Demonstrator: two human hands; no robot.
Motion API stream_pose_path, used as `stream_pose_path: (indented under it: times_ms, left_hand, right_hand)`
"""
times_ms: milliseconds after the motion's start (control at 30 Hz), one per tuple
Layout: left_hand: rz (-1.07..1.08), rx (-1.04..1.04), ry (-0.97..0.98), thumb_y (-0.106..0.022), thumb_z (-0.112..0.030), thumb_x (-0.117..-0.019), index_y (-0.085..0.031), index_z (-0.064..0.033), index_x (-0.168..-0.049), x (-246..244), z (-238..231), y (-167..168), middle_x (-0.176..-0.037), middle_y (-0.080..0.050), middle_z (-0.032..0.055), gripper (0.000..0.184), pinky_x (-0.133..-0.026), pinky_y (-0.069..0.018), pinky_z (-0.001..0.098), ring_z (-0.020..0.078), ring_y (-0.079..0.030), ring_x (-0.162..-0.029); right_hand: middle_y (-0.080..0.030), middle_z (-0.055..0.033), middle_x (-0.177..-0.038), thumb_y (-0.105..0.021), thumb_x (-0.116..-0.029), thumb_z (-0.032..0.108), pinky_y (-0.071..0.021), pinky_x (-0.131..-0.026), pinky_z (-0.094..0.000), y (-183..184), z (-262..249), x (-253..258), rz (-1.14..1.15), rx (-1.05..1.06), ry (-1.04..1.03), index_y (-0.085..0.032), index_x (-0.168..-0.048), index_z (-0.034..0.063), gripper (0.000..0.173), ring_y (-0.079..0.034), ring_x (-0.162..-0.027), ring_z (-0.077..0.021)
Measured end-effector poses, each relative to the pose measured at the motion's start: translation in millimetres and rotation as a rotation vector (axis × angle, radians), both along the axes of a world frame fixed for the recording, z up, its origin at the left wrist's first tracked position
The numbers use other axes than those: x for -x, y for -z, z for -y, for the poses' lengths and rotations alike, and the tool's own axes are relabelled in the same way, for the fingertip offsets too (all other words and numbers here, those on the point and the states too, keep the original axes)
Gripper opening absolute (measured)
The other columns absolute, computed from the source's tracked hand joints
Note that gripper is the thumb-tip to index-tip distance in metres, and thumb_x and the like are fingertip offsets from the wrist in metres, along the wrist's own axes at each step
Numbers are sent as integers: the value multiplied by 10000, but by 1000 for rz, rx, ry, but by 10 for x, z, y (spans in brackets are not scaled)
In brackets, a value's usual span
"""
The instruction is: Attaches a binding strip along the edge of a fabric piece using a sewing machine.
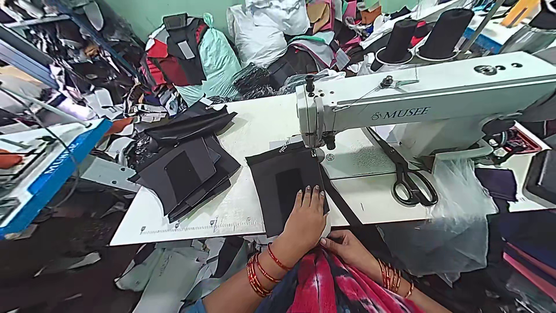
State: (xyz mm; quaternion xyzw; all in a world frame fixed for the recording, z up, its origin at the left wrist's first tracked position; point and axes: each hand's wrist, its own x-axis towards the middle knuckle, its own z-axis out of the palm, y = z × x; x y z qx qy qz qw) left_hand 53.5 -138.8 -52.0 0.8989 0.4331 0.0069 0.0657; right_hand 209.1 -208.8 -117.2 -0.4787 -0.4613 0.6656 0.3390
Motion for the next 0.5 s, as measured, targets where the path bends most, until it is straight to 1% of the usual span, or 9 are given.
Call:
stream_pose_path:
  times_ms: [67, 133, 167, 233, 300, 333, 367, 433, 500]
  left_hand:
    - [5, 54, -18, -459, -323, -1046, -469, 114, -1466, -12, 6, -52, -1557, -430, 300, 606, -1179, -296, 638, 474, -406, -1457]
    - [0, 89, -65, -526, -486, -988, -501, 105, -1446, -66, 40, -149, -1537, -467, 280, 748, -1156, -345, 605, 477, -420, -1442]
    - [-55, 171, -107, -545, -514, -970, -477, 101, -1464, -134, 49, -264, -1556, -445, 265, 791, -1141, -348, 581, 467, -398, -1447]
    - [-174, 362, -191, -586, -445, -953, -421, 101, -1494, -306, 15, -497, -1587, -372, 245, 786, -1131, -341, 540, 429, -354, -1446]
    - [-233, 456, -265, -659, -297, -893, -450, 122, -1455, -469, -60, -612, -1568, -367, 247, 732, -1117, -383, 502, 405, -380, -1425]
    - [-243, 481, -304, -688, -220, -866, -465, 137, -1425, -540, -95, -623, -1554, -369, 256, 700, -1112, -404, 487, 404, -398, -1414]
    - [-249, 499, -341, -697, -150, -860, -448, 159, -1423, -605, -136, -617, -1550, -356, 279, 689, -1099, -428, 482, 416, -417, -1401]
    - [-259, 537, -431, -666, -52, -890, -379, 169, -1462, -699, -259, -614, -1580, -311, 305, 677, -1061, -477, 479, 425, -463, -1378]
    - [-239, 575, -471, -621, -33, -919, -340, 168, -1481, -699, -370, -645, -1526, -380, 316, 660, -985, -530, 490, 416, -571, -1270]
  right_hand:
    - [-655, 94, -780, -600, -1010, 182, -508, -688, -158, -2, 4, -12, -19, -53, -58, -705, -945, 62, 172, -593, -698, 52]
    - [-637, 105, -797, -536, -1022, 168, -502, -696, -160, -49, 25, -32, -55, -89, -99, -679, -987, 68, 178, -584, -716, 57]
    - [-652, 89, -823, -525, -1014, 141, -518, -727, -172, -119, 31, -46, -43, -105, -106, -678, -1013, 51, 177, -601, -747, 54]
    - [-661, 61, -835, -527, -1004, 135, -527, -738, -195, -292, 56, -62, 34, -109, -113, -668, -1023, 47, 167, -616, -762, 34]
    - [-665, 40, -843, -527, -1013, 185, -526, -739, -214, -425, 72, -70, 148, -105, -134, -674, -1034, 49, 201, -623, -769, 16]
    - [-653, 42, -813, -528, -1014, 219, -520, -707, -217, -457, 74, -66, 207, -110, -143, -672, -1007, 62, 213, -615, -737, 12]
    - [-633, 19, -794, -526, -1016, 242, -503, -699, -250, -486, 71, -64, 260, -108, -159, -668, -984, 55, 237, -602, -727, -23]
    - [-581, -26, -769, -506, -1043, 306, -472, -680, -322, -565, 39, -62, 364, -118, -218, -631, -969, 47, 297, -571, -707, -102]
    - [-612, -68, -786, -489, -1055, 354, -501, -696, -391, -666, -4, -88, 461, -140, -299, -641, -1012, 43, 348, -615, -729, -171]
